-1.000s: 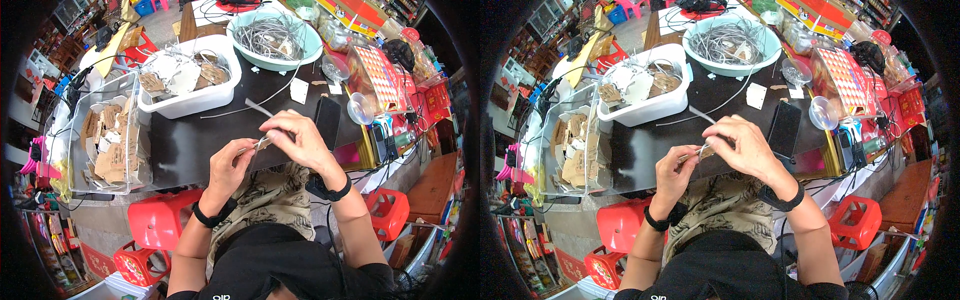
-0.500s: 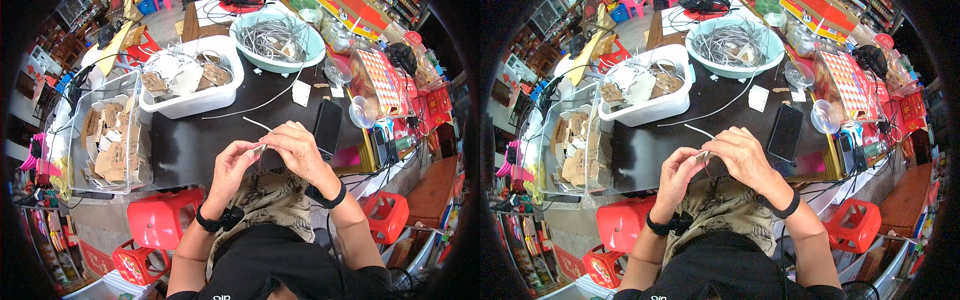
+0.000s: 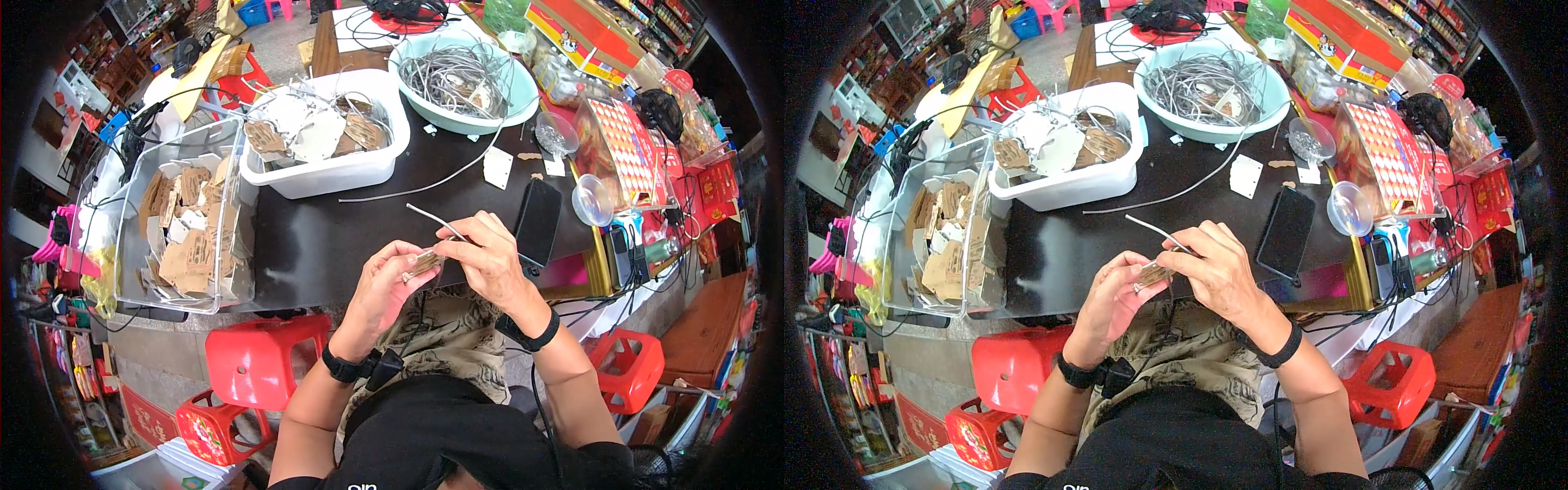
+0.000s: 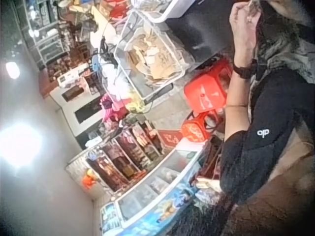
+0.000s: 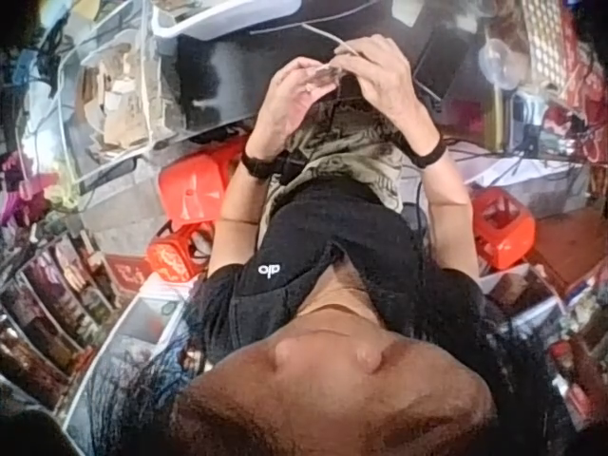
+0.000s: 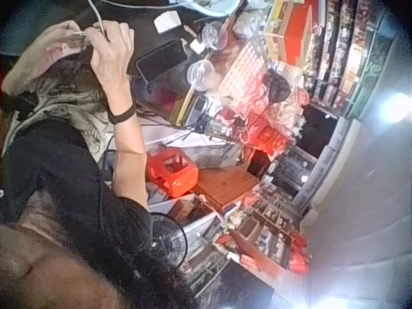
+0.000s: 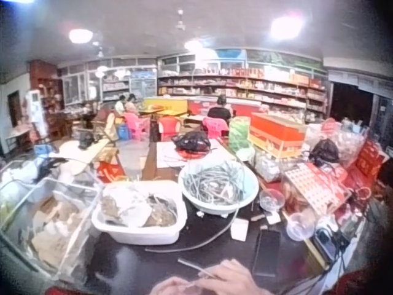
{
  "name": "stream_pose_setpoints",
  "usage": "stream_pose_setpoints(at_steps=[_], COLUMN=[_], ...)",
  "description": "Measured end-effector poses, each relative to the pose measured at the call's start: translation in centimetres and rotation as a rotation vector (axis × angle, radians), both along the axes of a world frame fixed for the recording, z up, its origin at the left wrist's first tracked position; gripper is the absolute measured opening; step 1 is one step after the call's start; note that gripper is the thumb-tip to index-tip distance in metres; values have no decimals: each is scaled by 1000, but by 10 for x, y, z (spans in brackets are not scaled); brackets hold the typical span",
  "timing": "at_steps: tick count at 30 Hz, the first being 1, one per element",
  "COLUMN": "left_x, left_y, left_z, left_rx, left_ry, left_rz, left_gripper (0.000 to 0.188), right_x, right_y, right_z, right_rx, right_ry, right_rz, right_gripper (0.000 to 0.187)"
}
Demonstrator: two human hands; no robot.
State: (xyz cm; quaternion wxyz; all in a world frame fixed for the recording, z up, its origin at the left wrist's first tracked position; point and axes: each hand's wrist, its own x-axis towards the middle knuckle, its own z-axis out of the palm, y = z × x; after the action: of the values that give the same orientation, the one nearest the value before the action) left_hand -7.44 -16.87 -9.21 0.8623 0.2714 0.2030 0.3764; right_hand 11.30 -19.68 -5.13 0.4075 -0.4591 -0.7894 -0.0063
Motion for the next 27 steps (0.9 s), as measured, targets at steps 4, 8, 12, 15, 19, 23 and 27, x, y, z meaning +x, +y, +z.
stream_pose_setpoints(at_steps=[4, 8, 12, 15, 19, 23, 27], left_x=[2, 1, 1, 0, 0, 2, 2], left_y=[-1, -2, -2, -3, -5, -4, -5], left_z=[0, -4, -9, -7, 3, 2, -1], left_rx=[2, -19, -26, 17, 123, 111, 60], left_ry=[28, 35, 36, 68, 193, 198, 134], left_rz=[22, 48, 61, 89, 169, 198, 196], left_gripper=[13, 12, 10, 10, 10, 11, 11], right_x=[0, 0, 1, 1, -1, -2, -2], right_y=[0, 1, 1, 1, 1, 1, 2], right_z=[0, -1, -2, -4, 2, 1, -4], right_rx=[8, 21, 7, 9, -57, -81, -46], right_ry=[-28, -47, -37, -32, -104, -93, -64], right_rz=[7, 24, 40, 23, 18, 9, 15], right_gripper=[20, 20, 22, 20, 27, 30, 29])
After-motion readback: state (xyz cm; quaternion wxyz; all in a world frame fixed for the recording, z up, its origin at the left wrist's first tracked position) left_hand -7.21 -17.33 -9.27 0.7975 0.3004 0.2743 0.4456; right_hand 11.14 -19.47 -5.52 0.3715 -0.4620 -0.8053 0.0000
